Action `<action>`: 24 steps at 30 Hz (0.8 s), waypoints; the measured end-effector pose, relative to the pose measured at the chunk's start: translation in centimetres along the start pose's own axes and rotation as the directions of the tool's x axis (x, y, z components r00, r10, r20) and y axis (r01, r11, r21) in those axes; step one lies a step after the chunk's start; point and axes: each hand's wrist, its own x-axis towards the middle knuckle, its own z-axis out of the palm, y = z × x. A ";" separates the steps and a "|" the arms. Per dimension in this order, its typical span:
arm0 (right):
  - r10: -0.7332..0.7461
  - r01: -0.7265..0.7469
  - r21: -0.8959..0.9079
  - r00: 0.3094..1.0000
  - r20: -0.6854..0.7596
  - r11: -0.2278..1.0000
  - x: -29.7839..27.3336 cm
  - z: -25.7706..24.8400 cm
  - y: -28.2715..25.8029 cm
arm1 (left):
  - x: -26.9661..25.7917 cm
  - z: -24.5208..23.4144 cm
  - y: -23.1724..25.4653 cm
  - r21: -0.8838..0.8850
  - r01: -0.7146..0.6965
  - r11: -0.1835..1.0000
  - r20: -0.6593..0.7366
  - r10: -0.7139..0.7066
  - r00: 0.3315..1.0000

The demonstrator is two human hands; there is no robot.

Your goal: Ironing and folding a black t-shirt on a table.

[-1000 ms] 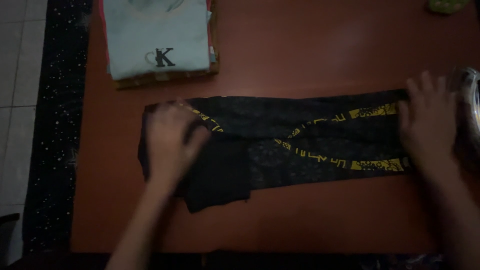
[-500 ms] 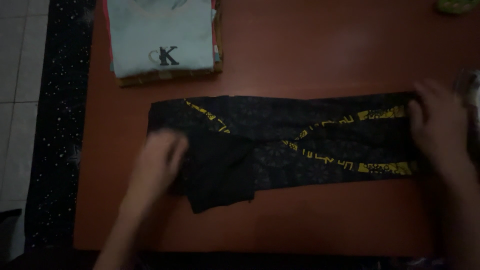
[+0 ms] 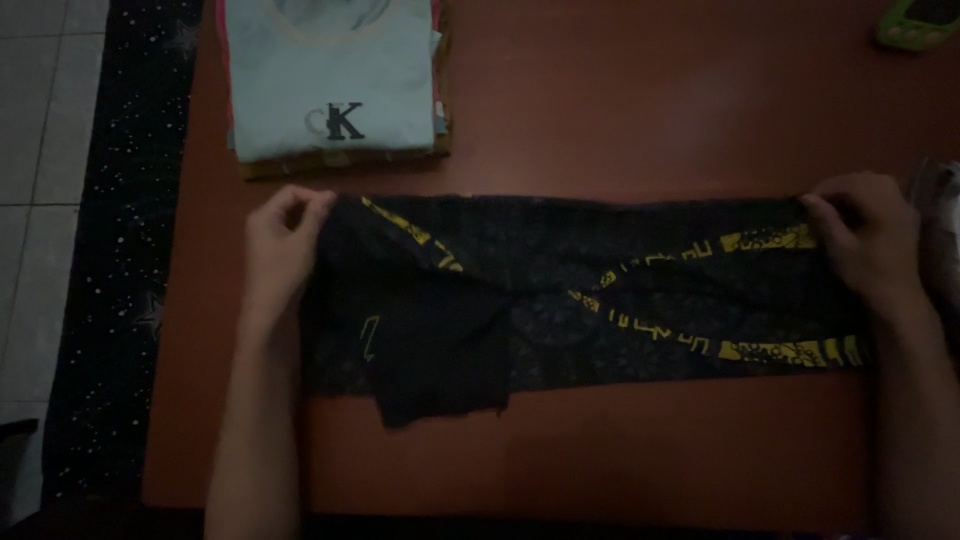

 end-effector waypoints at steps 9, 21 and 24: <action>0.013 0.000 -0.184 0.998 0.067 0.983 2.2 -1.1 -2.5 | 1.5 1.9 2.6 0.283 -0.103 0.954 -0.053 0.123 0.991; 0.100 -0.108 -0.084 0.991 -0.090 0.991 2.4 -2.6 -9.7 | -1.1 2.0 5.3 0.344 -0.117 0.932 -0.163 0.182 0.970; 0.086 -0.057 -0.237 0.990 0.114 0.970 0.6 -1.4 -10.1 | -3.9 3.0 7.0 0.365 -0.202 0.909 0.005 0.215 0.977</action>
